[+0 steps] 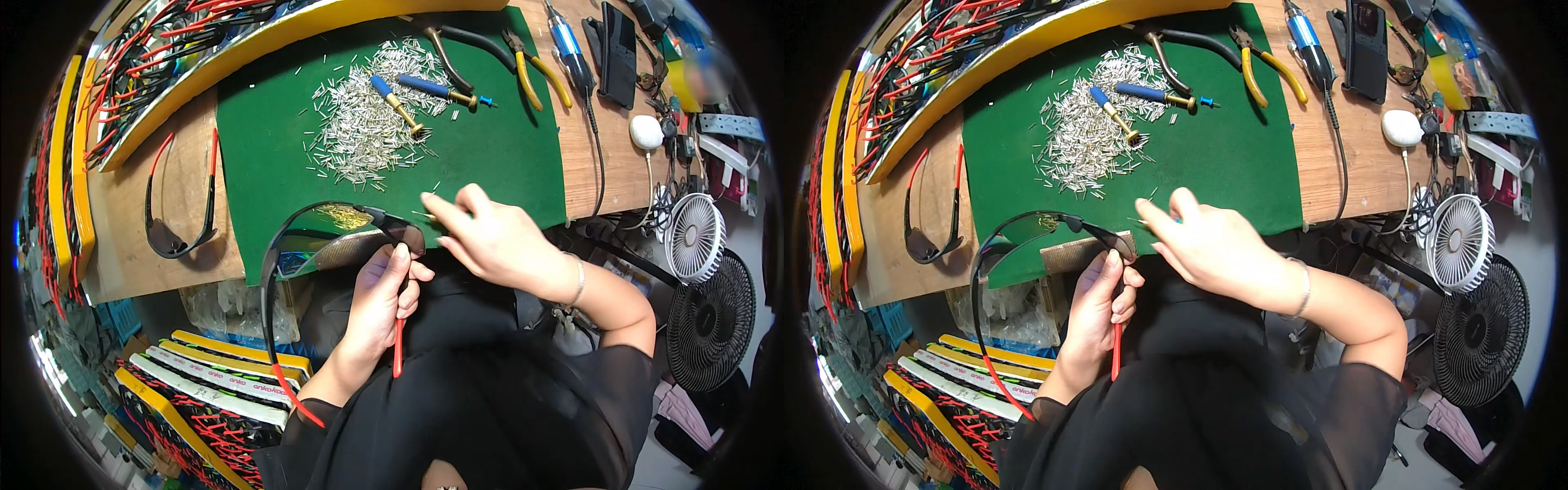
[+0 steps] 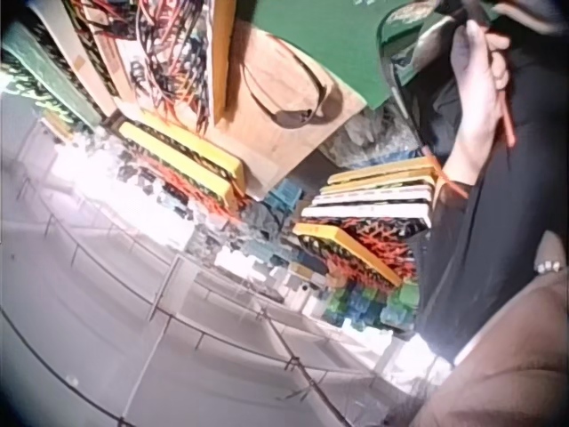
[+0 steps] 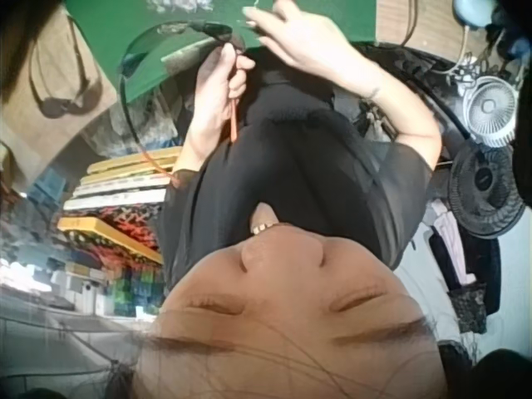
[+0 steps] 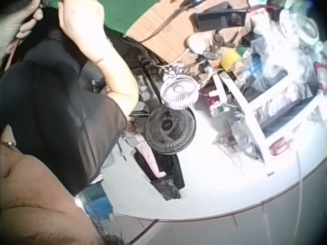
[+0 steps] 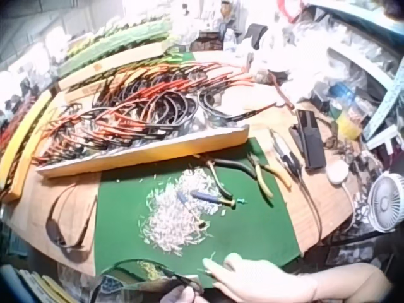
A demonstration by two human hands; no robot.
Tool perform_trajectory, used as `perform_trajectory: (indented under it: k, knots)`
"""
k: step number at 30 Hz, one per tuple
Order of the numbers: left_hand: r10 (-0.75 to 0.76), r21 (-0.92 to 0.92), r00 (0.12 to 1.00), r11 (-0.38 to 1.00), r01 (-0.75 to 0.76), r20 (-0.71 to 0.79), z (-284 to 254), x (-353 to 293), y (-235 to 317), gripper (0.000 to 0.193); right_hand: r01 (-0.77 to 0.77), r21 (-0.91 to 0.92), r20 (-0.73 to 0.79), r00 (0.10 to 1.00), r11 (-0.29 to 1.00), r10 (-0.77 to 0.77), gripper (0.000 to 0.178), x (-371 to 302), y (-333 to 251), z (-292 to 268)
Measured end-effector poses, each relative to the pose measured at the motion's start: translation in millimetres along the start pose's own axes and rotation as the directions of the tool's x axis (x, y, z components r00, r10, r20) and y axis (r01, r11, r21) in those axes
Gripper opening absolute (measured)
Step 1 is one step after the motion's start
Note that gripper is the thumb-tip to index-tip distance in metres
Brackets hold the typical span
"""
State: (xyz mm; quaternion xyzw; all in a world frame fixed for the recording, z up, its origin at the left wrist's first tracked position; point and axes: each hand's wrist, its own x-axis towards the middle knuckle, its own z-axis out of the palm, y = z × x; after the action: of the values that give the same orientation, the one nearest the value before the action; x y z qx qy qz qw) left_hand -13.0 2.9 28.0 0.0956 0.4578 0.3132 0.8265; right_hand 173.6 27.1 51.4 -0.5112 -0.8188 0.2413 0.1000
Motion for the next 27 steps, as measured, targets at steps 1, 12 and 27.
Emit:
perform_trajectory:
  k: [1, 12, 27]
  knots:
    - [-0.010, 0.010, 1.000, 1.000, 0.010, -0.008, 1, 0, 0, 0.022, -0.020, -0.089, 0.032, 0.999, 0.996, 0.023, 0.044, 3, -3, 6]
    - [0.011, 0.080, 1.000, 0.997, -0.010, -0.014, 12, 7, -3, 0.023, -0.200, 0.036, -0.020, 0.979, 0.979, 0.201, 0.040, -14, 11, -16]
    - [-0.020, 0.097, 1.000, 0.995, 0.022, -0.015, 9, 8, -4, 0.023, -0.204, -0.136, -0.123, 0.975, 0.969, 0.188, 0.039, -11, 8, 3]
